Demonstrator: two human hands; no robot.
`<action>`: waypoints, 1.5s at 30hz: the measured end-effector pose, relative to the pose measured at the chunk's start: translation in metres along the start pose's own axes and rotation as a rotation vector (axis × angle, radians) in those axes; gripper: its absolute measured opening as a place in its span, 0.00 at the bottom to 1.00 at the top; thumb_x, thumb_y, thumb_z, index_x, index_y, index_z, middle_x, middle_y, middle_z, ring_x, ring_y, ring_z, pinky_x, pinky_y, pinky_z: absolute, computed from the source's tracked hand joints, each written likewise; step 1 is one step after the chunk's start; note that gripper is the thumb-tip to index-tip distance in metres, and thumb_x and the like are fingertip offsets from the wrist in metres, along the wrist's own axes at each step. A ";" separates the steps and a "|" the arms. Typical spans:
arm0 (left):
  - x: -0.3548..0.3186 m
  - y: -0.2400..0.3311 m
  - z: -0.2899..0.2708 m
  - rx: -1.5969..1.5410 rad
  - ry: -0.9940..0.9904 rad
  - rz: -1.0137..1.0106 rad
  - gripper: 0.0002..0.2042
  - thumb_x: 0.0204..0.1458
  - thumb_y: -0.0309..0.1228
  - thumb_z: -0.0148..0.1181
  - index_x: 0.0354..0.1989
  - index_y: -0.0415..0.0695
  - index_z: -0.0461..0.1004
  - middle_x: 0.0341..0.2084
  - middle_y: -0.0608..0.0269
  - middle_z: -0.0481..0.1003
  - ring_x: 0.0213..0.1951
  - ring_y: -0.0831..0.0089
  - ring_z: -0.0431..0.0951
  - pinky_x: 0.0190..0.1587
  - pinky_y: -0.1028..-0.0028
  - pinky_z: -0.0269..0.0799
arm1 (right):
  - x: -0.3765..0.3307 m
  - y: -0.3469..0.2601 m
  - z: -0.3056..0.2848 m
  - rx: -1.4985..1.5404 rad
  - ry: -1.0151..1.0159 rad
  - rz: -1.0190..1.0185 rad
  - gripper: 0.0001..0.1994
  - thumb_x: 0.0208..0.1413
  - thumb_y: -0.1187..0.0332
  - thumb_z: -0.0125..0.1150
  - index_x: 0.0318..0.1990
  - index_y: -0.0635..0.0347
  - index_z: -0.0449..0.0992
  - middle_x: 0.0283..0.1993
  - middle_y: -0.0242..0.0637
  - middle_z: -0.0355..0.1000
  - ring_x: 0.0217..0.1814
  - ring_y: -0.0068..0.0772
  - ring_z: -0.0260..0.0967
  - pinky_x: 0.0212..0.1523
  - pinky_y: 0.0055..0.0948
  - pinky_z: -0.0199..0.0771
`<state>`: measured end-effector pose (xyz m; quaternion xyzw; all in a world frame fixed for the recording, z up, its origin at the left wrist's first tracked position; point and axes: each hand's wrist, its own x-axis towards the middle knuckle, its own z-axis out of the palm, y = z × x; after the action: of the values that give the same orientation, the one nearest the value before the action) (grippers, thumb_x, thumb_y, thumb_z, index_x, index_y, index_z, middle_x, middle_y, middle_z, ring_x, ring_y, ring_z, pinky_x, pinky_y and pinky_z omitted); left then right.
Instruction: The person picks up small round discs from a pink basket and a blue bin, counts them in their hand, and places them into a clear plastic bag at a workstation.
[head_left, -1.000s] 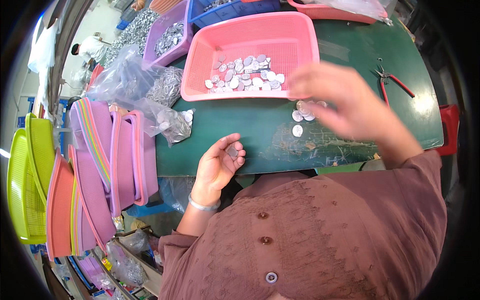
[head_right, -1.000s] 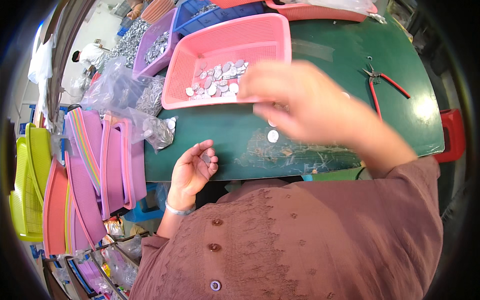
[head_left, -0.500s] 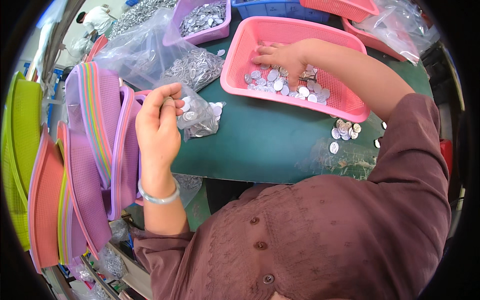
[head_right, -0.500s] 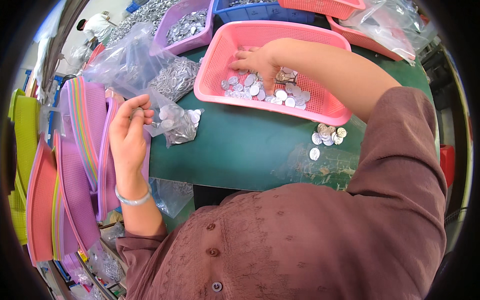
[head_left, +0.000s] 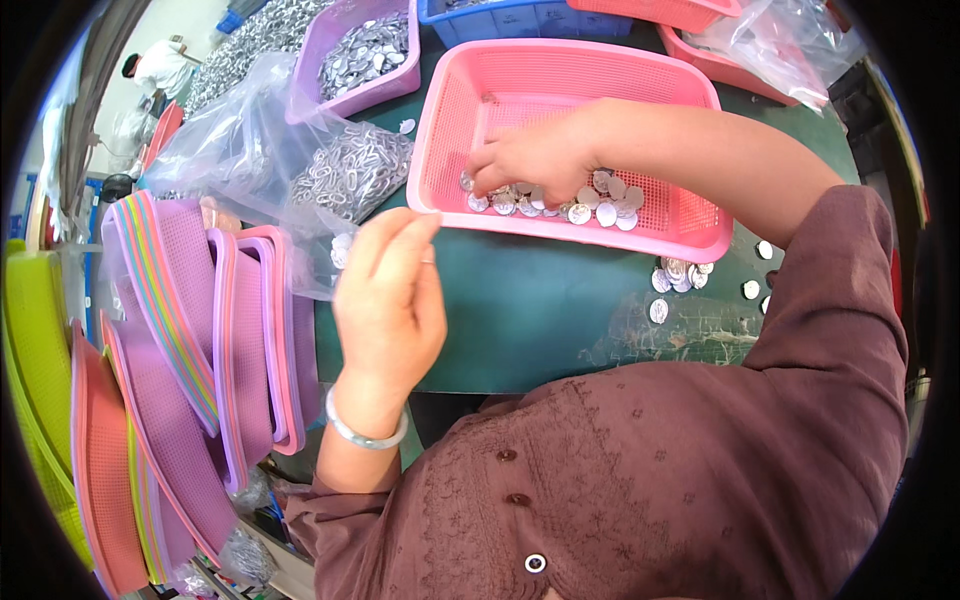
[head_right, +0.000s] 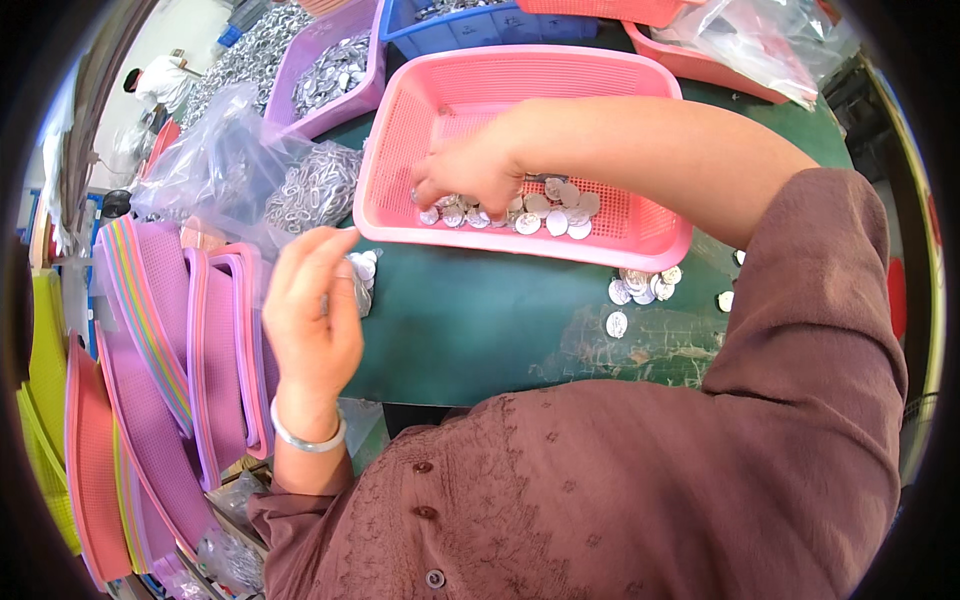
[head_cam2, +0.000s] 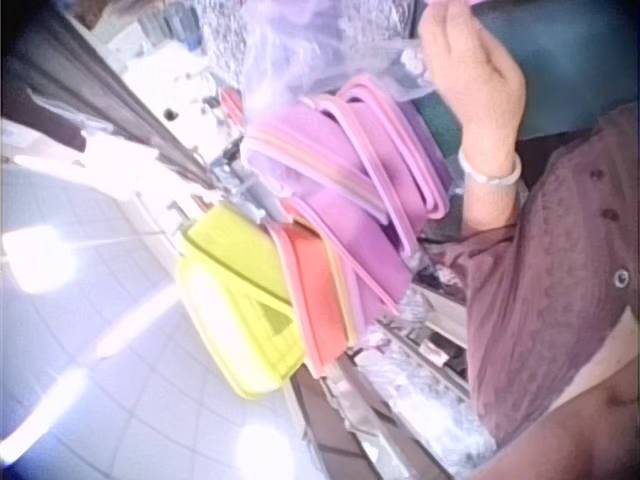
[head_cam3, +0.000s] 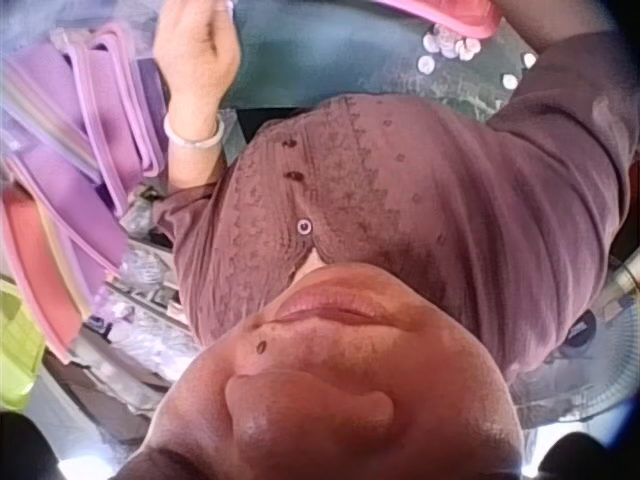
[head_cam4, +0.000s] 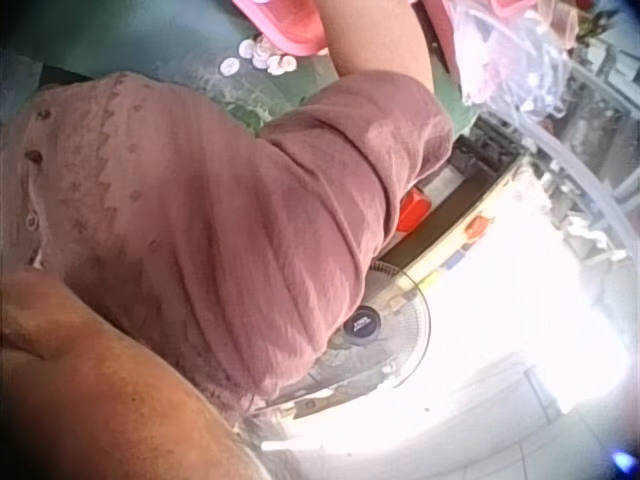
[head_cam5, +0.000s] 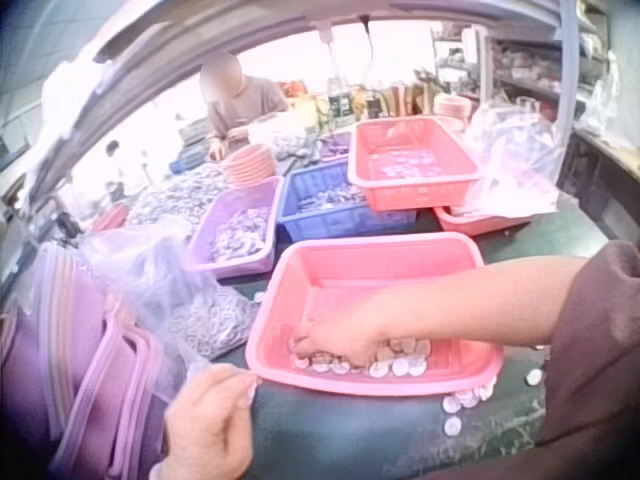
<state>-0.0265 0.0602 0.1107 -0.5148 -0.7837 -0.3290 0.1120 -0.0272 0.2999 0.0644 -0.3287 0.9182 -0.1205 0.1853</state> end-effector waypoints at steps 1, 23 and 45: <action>0.001 0.001 0.009 -0.016 -0.037 -0.039 0.11 0.47 0.17 0.49 0.40 0.36 0.72 0.38 0.50 0.72 0.40 0.58 0.74 0.43 0.70 0.68 | 0.005 0.002 0.000 -0.023 0.048 -0.045 0.36 0.28 0.74 0.66 0.55 0.59 0.64 0.55 0.43 0.59 0.58 0.46 0.54 0.58 0.37 0.60; -0.014 -0.016 0.044 0.007 -0.202 -0.193 0.14 0.46 0.20 0.54 0.43 0.36 0.69 0.40 0.51 0.70 0.34 0.61 0.74 0.35 0.71 0.71 | 0.016 -0.004 0.017 -0.084 0.135 -0.155 0.24 0.37 0.70 0.63 0.47 0.61 0.70 0.50 0.44 0.60 0.57 0.44 0.56 0.52 0.37 0.65; -0.016 -0.014 0.051 0.012 -0.165 -0.250 0.14 0.45 0.20 0.57 0.43 0.35 0.69 0.39 0.54 0.70 0.26 0.68 0.72 0.27 0.75 0.69 | -0.018 -0.003 0.002 -0.055 -0.165 -0.070 0.37 0.33 0.67 0.67 0.57 0.52 0.62 0.64 0.43 0.50 0.68 0.47 0.43 0.61 0.46 0.54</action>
<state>-0.0237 0.0767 0.0582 -0.4379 -0.8501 -0.2923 0.0087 -0.0118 0.3094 0.0679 -0.3746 0.8906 -0.0740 0.2470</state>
